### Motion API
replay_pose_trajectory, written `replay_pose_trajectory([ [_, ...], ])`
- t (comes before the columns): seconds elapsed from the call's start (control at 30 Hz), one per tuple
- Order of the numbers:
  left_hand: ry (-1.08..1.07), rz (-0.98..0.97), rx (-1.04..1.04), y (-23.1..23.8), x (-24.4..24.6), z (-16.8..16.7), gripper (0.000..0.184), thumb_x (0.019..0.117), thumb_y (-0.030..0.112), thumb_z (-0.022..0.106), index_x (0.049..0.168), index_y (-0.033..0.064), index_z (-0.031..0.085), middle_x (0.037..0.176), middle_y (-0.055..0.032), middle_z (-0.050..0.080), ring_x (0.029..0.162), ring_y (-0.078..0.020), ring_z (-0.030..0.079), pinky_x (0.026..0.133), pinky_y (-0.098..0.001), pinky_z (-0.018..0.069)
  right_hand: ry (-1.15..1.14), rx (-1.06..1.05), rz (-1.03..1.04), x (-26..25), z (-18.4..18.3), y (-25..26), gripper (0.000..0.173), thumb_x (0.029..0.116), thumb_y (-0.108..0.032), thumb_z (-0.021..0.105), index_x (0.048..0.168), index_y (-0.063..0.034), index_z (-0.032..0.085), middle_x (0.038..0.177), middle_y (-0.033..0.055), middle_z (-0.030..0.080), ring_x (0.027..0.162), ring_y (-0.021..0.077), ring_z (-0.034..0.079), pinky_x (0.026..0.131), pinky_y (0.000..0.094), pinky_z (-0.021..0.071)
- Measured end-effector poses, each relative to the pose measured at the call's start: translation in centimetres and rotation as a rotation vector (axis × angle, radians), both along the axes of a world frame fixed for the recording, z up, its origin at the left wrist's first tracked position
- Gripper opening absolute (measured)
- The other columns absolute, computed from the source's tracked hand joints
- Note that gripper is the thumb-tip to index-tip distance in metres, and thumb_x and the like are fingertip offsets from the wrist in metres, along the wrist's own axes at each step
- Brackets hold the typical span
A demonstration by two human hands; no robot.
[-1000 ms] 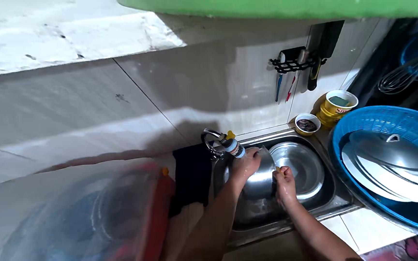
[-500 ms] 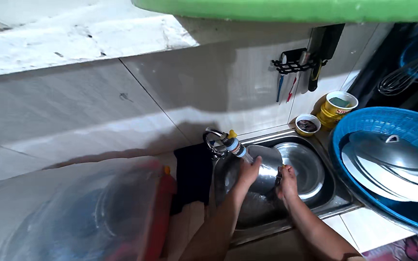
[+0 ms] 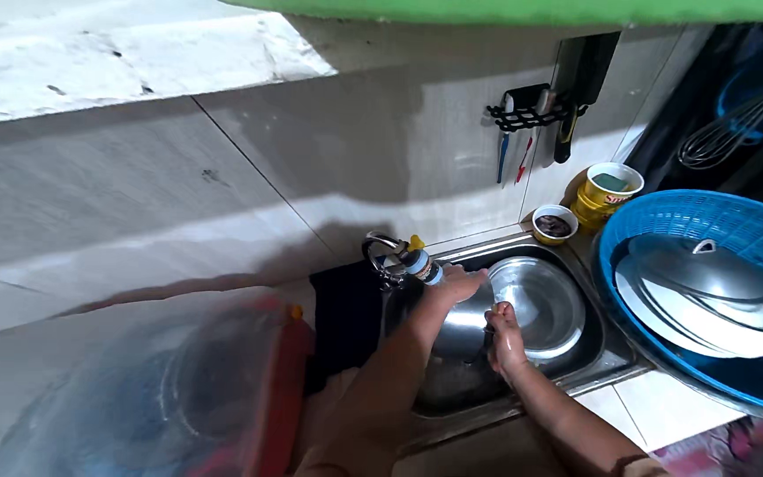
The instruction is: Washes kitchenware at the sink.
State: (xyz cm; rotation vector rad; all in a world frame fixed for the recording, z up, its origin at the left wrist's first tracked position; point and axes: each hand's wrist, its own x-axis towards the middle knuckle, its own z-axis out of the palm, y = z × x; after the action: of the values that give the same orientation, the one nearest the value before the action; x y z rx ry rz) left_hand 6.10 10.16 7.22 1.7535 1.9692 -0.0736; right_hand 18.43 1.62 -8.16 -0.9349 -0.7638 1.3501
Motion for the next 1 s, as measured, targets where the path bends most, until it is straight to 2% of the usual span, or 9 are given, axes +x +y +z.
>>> replay_pose_trajectory([
  [0.13,0.047,-0.03,-0.062,0.0,0.0,0.4,0.117,0.0642,0.102,0.044,0.141,0.0154,0.061,0.144,-0.0194,0.057,0.138,-0.0395,0.049,0.114,-0.0663,0.033,-0.344,0.112,0.153,-0.1,0.3,0.0,0.02,0.0975,-0.014,0.063,0.103,-0.0137,0.044,0.079,0.0011,0.053,0.066,0.012,0.056,0.057,0.031,0.0505],
  [0.23,0.026,-0.054,-0.079,0.1,-0.5,0.4,0.103,0.0678,0.092,0.054,0.14,0.0189,0.063,0.142,-0.0153,0.06,0.136,-0.0367,0.051,0.113,-0.0667,0.0337,-0.7,0.051,0.235,1.0,1.4,-0.8,0.041,0.0946,-0.049,0.07,0.11,-0.017,0.05,0.083,-0.0004,0.063,0.07,0.0132,0.066,0.063,0.0361,0.0606],
  [0.3,-0.003,-0.104,-0.039,0.1,-1.0,-0.2,0.091,0.0722,0.086,0.055,0.137,0.0239,0.065,0.138,-0.0092,0.064,0.133,-0.0317,0.055,0.113,-0.0644,0.0362,-0.806,-0.004,0.213,2.7,0.9,-1.1,0.048,0.0914,-0.061,0.067,0.111,-0.0198,0.052,0.088,-0.0014,0.065,0.077,0.0132,0.066,0.07,0.0385,0.0599],
  [0.5,0.054,-0.209,0.175,-0.7,-0.9,-1.8,0.057,0.0908,0.068,0.042,0.125,0.0325,0.071,0.127,-0.0003,0.071,0.123,-0.024,0.063,0.106,-0.0598,0.0448,-0.918,-0.07,0.108,8.9,-1.5,-1.3,0.037,0.0905,-0.042,0.074,0.111,-0.0212,0.051,0.092,-0.002,0.066,0.079,0.0127,0.068,0.069,0.0386,0.0615],
  [0.63,0.052,-0.254,0.319,-1.3,-0.8,-3.1,0.045,0.1047,0.047,0.039,0.137,0.0288,0.064,0.135,-0.0009,0.067,0.127,-0.0221,0.062,0.11,-0.0529,0.0459,-1.19,-0.015,0.041,10.8,-2.5,-2.3,0.038,0.0867,-0.046,0.073,0.112,-0.0246,0.054,0.101,-0.0044,0.064,0.089,0.0099,0.066,0.076,0.0364,0.0607],
  [0.7,0.003,-0.318,0.404,-1.9,-1.2,-3.7,0.041,0.1072,0.046,0.04,0.133,0.0284,0.066,0.138,0.0033,0.064,0.13,-0.016,0.058,0.114,-0.0446,0.0436,-1.236,0.021,0.027,11.2,-2.9,-2.6,0.037,0.0869,-0.043,0.073,0.113,-0.023,0.056,0.109,-0.0021,0.064,0.096,0.011,0.066,0.081,0.036,0.0603],
  [0.8,0.016,-0.317,0.388,-3.2,-1.1,-3.4,0.063,0.1053,0.062,0.03,0.121,0.0176,0.072,0.139,0.0012,0.064,0.132,-0.0161,0.057,0.116,-0.043,0.0415,-1.337,0.061,-0.004,11.4,-3.3,-2.9,0.036,0.088,-0.048,0.07,0.113,-0.0246,0.058,0.112,-0.0031,0.064,0.098,0.01,0.066,0.082,0.0351,0.0608],
  [0.87,0.068,-0.249,0.397,-3.9,-0.9,-3.1,0.067,0.1055,0.062,0.027,0.12,0.0141,0.072,0.137,-0.0015,0.065,0.13,-0.0191,0.058,0.114,-0.0445,0.0428,-1.468,0.132,-0.016,11.7,-3.7,-3.0,0.041,0.0869,-0.054,0.068,0.115,-0.0262,0.059,0.116,-0.0026,0.063,0.101,0.0121,0.066,0.083,0.0375,0.0611],
  [1.0,0.096,-0.223,0.396,-4.8,-1.1,-2.8,0.068,0.107,0.058,0.022,0.119,0.0126,0.072,0.131,-0.0084,0.068,0.136,-0.0289,0.052,0.121,-0.0537,0.0313,-1.627,0.244,0.034,12.2,-4.0,-3.8,0.061,0.0739,-0.064,0.075,0.121,-0.0284,0.06,0.129,0.0036,0.059,0.113,0.0256,0.062,0.088,0.0558,0.0559],
])
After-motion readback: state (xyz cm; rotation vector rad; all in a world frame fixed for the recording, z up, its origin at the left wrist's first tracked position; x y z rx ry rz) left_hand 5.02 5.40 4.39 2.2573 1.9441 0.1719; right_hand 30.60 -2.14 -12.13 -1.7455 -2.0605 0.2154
